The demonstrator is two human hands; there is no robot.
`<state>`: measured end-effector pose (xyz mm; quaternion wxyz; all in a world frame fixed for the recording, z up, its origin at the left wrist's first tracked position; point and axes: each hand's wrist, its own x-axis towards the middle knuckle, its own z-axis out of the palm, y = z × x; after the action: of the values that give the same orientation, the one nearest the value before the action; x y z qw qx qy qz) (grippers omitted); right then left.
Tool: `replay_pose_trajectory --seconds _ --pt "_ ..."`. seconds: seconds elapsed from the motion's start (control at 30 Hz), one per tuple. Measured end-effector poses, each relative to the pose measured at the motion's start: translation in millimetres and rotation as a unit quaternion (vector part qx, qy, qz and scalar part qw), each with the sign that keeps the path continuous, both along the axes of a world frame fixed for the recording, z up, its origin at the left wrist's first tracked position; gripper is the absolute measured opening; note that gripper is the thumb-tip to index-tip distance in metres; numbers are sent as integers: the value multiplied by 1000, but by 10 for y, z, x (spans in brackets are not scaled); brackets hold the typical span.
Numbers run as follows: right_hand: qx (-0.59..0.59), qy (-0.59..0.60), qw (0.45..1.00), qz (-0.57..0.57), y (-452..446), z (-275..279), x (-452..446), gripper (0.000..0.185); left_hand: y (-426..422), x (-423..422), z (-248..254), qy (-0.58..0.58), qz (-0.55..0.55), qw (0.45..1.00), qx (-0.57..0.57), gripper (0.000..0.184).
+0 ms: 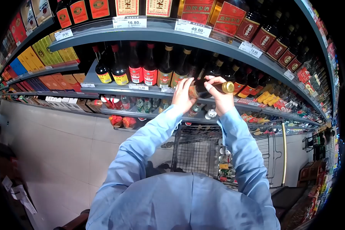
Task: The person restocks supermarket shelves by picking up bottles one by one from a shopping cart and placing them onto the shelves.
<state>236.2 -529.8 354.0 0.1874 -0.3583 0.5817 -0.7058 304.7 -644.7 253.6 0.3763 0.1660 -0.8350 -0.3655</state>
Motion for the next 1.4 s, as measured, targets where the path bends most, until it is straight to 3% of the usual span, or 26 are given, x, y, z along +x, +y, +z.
replay_pose_trajectory --seconds 0.1,0.37,0.53,0.87,1.03,1.2,1.4 --pt "-8 41 998 -44 -281 -159 -110 10 -90 -238 -43 -42 61 997 8 80" --pt "-18 62 993 -103 -597 -320 -302 10 -128 -389 -186 -38 45 996 61 80" --pt "-19 38 992 -119 -782 -498 -542 11 -100 -410 -242 38 52 995 80 62" --pt "92 66 972 -208 -1055 -486 -783 19 -75 -456 -420 97 53 988 107 58" --pt "129 100 962 -218 -1181 -642 -1005 31 -83 -406 -518 48 40 991 122 53" --pt "96 121 970 -189 -1247 -741 -1091 32 -111 -337 -646 -9 31 996 78 51" --pt "-6 145 967 -210 -1324 -790 -1145 50 -156 -322 -811 -42 22 999 18 46"
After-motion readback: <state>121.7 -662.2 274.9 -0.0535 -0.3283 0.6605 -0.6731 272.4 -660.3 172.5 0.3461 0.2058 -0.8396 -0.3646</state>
